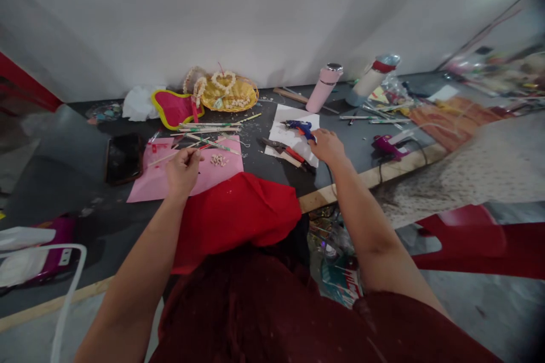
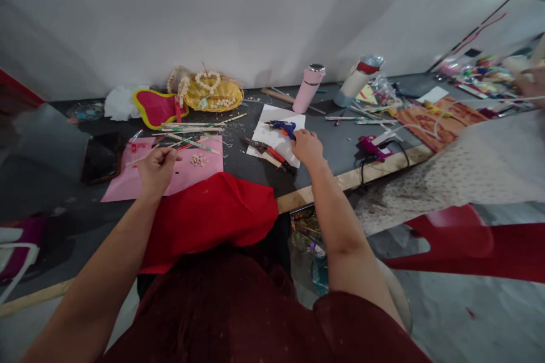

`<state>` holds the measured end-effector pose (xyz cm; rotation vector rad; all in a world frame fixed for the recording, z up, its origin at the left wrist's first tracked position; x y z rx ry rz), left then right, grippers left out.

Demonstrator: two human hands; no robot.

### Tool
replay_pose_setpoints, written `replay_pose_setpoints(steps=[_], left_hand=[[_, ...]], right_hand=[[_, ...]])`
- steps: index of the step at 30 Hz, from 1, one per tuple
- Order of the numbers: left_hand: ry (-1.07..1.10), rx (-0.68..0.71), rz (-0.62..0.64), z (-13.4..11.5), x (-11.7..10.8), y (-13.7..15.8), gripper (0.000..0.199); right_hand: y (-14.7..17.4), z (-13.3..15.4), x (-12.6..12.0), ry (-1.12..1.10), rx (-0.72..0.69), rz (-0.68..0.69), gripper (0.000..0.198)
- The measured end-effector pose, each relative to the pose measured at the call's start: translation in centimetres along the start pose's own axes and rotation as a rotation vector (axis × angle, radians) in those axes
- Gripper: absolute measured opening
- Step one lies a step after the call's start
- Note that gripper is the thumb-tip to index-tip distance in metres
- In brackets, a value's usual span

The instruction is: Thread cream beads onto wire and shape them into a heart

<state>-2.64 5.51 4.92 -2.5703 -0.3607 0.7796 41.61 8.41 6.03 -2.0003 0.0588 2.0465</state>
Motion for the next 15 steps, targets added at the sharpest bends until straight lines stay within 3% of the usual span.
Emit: replay_pose_setpoints(steps=[2,5,10,15], left_hand=[[0.002,0.000,0.010,0.0,0.1,0.0,0.019],[0.026,-0.004,0.022,-0.1,0.2,0.1,0.019],[0.034,-0.017,0.018,0.2,0.0,0.0,0.018],[0.041,-0.044,0.009,0.7,-0.1,-0.1,0.019]], right_hand=[[-0.6,2.2,-1.8,-0.030,-0.094,-0.104,0.041],[-1.6,6.5,-2.5,-0.035,-0.209,-0.113,0.037],[-3.3,12.7,-0.2,0.091,-0.304,0.007,0.030],[-5.1,14.6,2.3,0.200,-0.304,0.089,0.025]])
Point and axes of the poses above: each hand's wrist, its own y-axis away from the middle knuckle, its own x-axis out of the palm, z = x × y, the point moved 9 cm from there along -y, towards the middle knuckle, and after that the axes turned 7 degrees about x, right-handed, at the moved point
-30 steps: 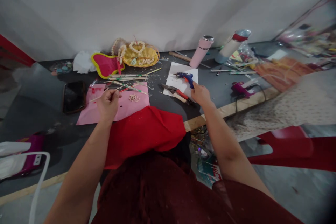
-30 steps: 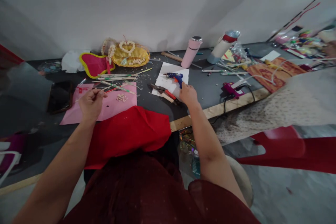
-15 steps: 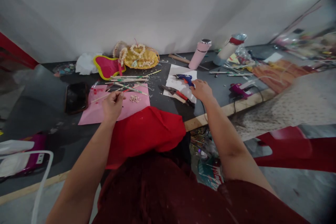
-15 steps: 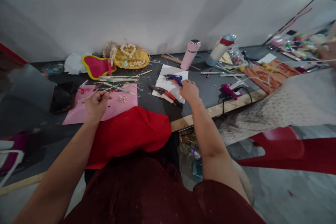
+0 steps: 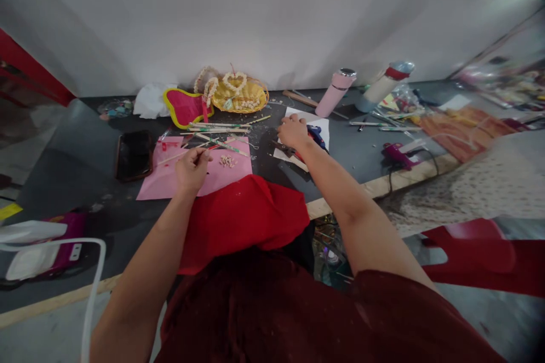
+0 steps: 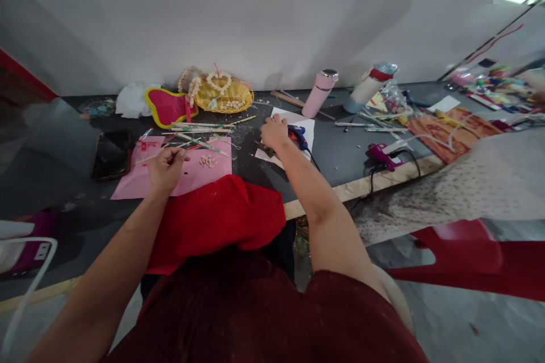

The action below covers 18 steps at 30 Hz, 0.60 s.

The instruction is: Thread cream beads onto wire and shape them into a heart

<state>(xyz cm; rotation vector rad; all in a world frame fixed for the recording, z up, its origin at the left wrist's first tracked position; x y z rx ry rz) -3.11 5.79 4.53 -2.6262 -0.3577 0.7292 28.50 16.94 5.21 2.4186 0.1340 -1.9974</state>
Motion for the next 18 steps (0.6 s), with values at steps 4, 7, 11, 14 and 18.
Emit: replay_pose_setpoints(steps=[4,7,11,14,18], left_hand=[[0.019,-0.004,0.019,0.3,0.4,0.0,0.021],[0.008,-0.003,0.020,0.4,0.4,0.0,0.022],[-0.002,-0.001,0.026,0.3,0.4,0.1,0.022],[0.007,0.003,0.027,0.1,0.3,0.1,0.021],[0.004,0.003,0.035,-0.1,0.4,0.1,0.020]], right_hand=[[-1.0,0.3,0.4,0.003,0.013,0.017,0.026],[-1.2,0.7,0.3,-0.016,0.038,0.026,0.029],[-1.1,0.9,0.5,-0.033,0.072,0.051,0.032],[-0.9,1.2,0.0,-0.012,0.064,0.032,0.033],[-0.3,2.2,-2.0,-0.064,0.049,-0.041,0.032]])
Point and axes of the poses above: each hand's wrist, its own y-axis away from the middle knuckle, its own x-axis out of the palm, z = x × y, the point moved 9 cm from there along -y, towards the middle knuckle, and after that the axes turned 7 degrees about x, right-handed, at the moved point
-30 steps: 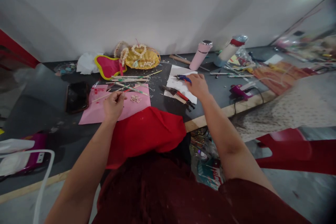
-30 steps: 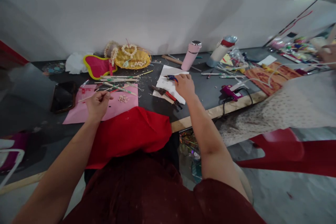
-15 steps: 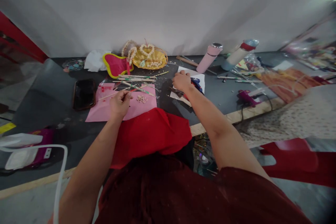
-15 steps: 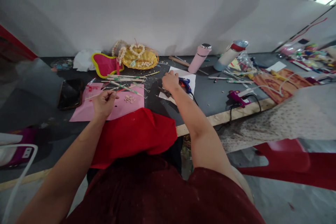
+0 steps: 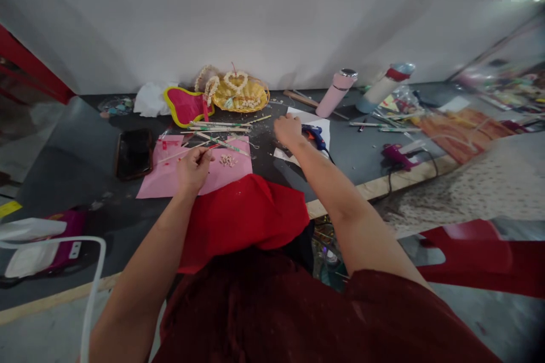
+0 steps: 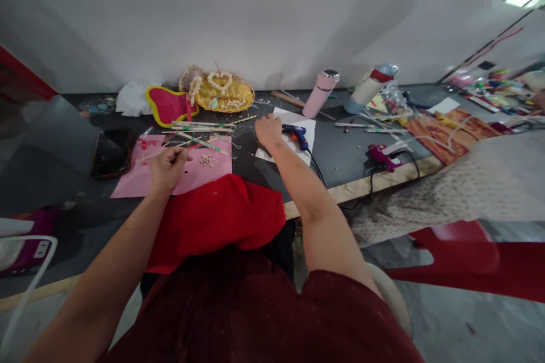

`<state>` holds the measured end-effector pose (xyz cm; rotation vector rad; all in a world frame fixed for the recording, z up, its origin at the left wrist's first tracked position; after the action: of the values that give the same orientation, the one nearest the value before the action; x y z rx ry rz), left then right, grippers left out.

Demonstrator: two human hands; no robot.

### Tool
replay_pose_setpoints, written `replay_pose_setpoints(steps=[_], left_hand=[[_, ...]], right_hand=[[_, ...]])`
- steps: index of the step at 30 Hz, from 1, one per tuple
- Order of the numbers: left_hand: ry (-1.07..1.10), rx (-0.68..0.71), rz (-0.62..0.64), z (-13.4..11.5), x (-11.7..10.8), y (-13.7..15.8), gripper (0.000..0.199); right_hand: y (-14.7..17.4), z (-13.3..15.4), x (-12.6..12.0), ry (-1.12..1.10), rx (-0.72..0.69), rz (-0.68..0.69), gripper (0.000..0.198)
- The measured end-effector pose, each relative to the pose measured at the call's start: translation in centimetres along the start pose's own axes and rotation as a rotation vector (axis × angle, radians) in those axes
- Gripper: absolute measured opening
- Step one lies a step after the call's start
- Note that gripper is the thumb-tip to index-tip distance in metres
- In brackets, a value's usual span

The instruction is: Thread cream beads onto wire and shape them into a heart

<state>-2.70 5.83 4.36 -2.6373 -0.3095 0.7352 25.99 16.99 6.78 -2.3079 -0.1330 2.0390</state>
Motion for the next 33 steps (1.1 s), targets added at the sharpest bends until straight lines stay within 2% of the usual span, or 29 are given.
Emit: replay_pose_setpoints(steps=[4,7,9,12,17,20,24,33], left_hand=[[0.005,-0.003,0.022,0.1,0.2,0.0,0.021],[0.004,0.023,0.035,0.0,0.4,-0.1,0.020],[-0.021,0.025,0.031,0.0,0.4,-0.1,0.021],[-0.046,0.025,0.033,0.1,0.4,-0.1,0.022],[-0.058,0.038,0.027,-0.2,0.2,-0.1,0.021],[-0.061,0.033,0.030,-0.2,0.2,-0.1,0.021],[-0.078,0.025,0.042,-0.3,0.4,0.0,0.022],[-0.058,0.022,0.045,-0.4,0.4,0.0,0.018]], right_hand=[[2.3,3.2,-3.1,-0.261,-0.060,-0.077,0.027],[5.5,6.9,-4.9,-0.565,-0.188,-0.101,0.021],[7.6,9.2,-5.3,-0.733,-0.275,-0.099,0.016],[9.4,11.0,-4.3,-0.883,-0.311,-0.088,0.014],[9.8,11.4,-1.0,-0.916,-0.331,-0.088,0.012],[9.5,11.0,0.0,-0.938,-0.314,-0.084,0.011],[9.3,11.0,0.4,-0.946,-0.296,-0.052,0.010],[9.6,11.8,0.8,-0.881,-0.348,-0.025,0.015]])
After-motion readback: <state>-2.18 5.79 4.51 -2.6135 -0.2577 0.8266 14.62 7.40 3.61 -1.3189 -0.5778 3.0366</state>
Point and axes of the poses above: each hand's wrist, its own y-axis away from the middle knuckle, its own x-axis out of the palm, z = x × y, the point moved 9 cm from there along -y, towards the middle knuckle, and after that the axes turned 7 degrees about x, right-handed, at the moved point
